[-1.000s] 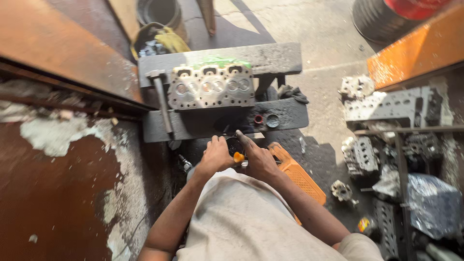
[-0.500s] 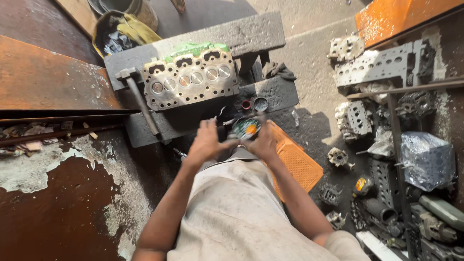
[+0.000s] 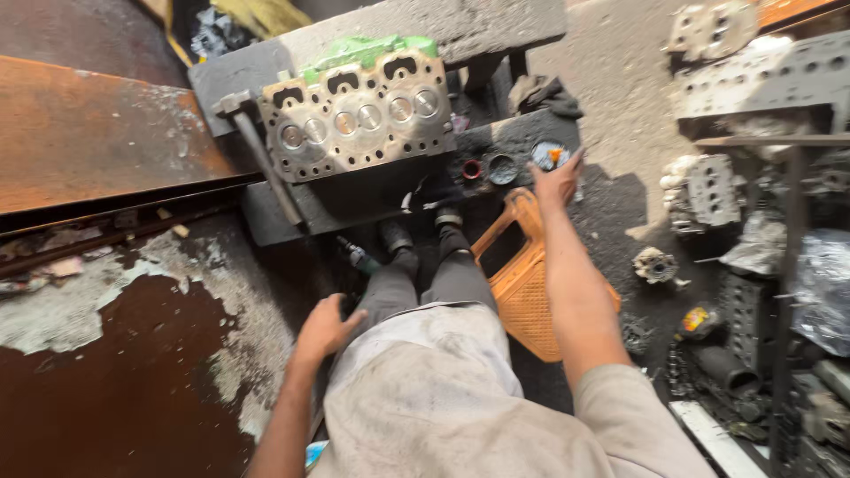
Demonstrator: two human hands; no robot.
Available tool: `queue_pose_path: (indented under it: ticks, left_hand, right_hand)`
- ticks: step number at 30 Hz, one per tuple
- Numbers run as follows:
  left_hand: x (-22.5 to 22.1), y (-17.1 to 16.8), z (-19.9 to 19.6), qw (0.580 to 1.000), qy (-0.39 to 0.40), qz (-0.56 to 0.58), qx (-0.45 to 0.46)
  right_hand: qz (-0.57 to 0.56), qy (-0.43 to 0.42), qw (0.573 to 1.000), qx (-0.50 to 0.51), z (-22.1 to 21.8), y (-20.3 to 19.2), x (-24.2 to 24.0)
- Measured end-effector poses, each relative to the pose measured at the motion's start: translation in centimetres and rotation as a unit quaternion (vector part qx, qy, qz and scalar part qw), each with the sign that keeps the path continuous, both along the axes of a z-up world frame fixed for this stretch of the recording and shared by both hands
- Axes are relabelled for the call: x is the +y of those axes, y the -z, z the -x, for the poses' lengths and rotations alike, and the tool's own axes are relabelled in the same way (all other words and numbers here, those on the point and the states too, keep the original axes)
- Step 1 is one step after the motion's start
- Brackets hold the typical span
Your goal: The person uses a hammer to tap on a metal engine component, applies a liquid from a small container to the surface, and then wipes the area with a dark cloth.
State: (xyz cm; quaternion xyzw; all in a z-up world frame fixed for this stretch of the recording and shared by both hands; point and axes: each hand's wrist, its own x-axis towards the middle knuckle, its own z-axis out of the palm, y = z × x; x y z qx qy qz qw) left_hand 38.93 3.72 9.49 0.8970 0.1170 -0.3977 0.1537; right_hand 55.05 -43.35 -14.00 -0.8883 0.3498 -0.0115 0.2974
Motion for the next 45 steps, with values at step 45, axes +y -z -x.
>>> queue_pose_path:
  ticks: [45]
  left_hand:
    - [-2.5, -7.7, -11.5, 0.808, 0.009, 0.276, -0.521]
  right_hand:
    - [-0.170, -0.513, 0.838, 0.079, 4.0, -32.8, 18.0]
